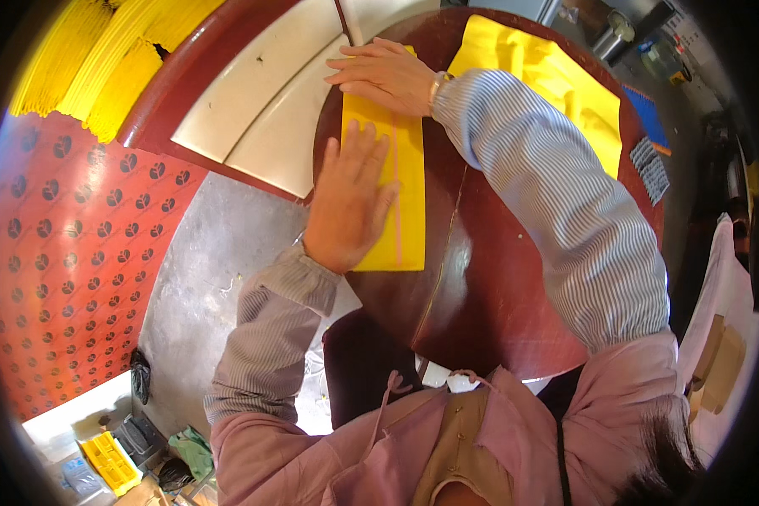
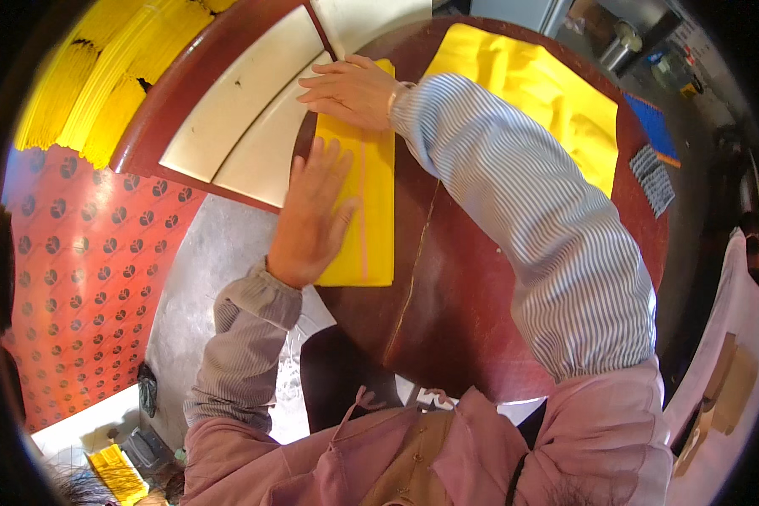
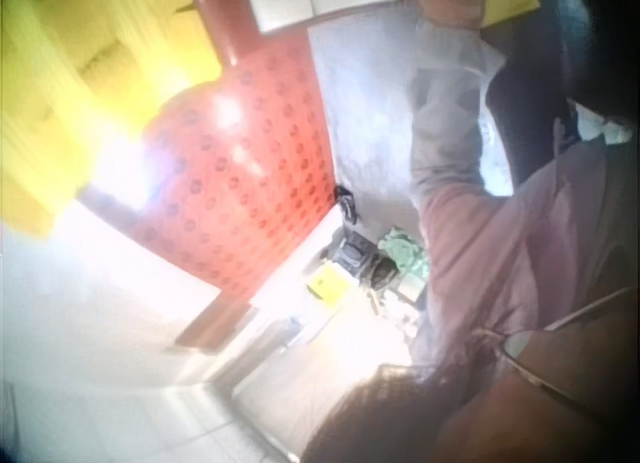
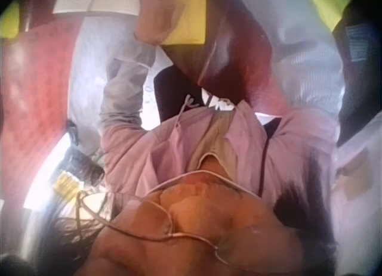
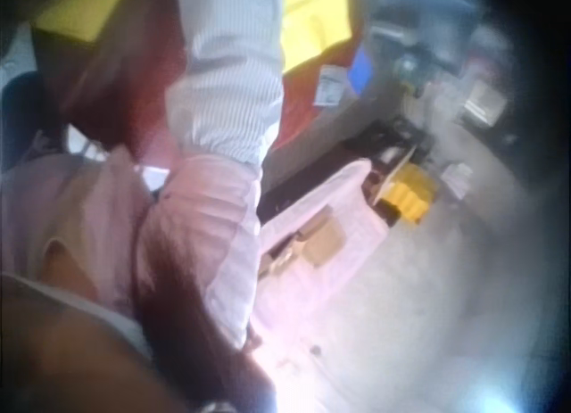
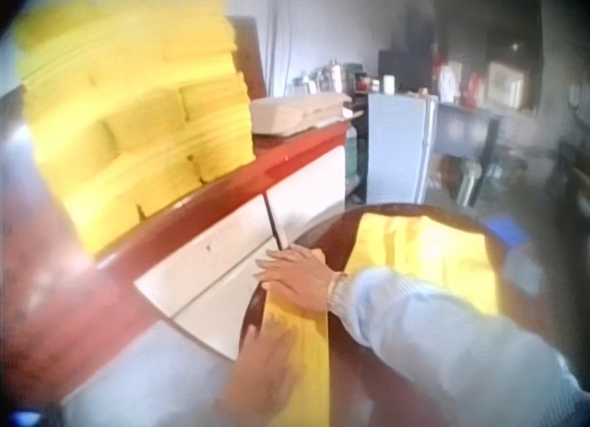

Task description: The person folds yellow paper sheets on a round table, pressing the creases and stacking the folded pieces. They handle the paper by hand, folding each sheet in half and smoothing the edges before placing them aside.

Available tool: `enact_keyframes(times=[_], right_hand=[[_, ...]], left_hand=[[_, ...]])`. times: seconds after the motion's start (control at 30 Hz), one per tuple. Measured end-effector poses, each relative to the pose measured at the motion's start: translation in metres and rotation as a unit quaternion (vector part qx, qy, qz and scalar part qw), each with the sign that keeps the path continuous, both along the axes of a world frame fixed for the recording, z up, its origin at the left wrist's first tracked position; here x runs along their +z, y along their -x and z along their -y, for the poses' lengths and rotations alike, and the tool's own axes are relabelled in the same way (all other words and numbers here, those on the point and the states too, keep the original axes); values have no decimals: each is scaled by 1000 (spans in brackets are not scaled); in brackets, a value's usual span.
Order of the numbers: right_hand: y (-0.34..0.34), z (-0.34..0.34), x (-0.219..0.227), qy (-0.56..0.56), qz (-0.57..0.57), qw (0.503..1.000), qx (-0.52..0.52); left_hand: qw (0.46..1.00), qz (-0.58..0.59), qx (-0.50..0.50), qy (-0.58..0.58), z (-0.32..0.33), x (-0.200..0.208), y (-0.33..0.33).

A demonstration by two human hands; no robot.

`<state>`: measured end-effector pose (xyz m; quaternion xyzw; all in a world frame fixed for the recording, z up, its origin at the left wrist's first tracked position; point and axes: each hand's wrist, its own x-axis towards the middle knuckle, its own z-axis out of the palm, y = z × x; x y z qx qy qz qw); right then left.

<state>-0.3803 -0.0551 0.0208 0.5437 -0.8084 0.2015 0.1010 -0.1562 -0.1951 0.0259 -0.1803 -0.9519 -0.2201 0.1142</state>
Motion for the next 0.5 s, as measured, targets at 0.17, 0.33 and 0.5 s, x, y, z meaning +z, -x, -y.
enact_keyframes(times=[0.17, 0.33, 0.5], right_hand=[[5, 10, -32, -171, 20, 984, -48], [16, 8, -56, -127, -13, 991, -36], [14, 21, -59, -114, -39, 991, -59]], left_hand=[[998, 56, -24, -35, -19, -9, -20], [997, 39, -57, 22, -16, -7, -37], [992, 78, -86, 47, -15, -5, -60]])
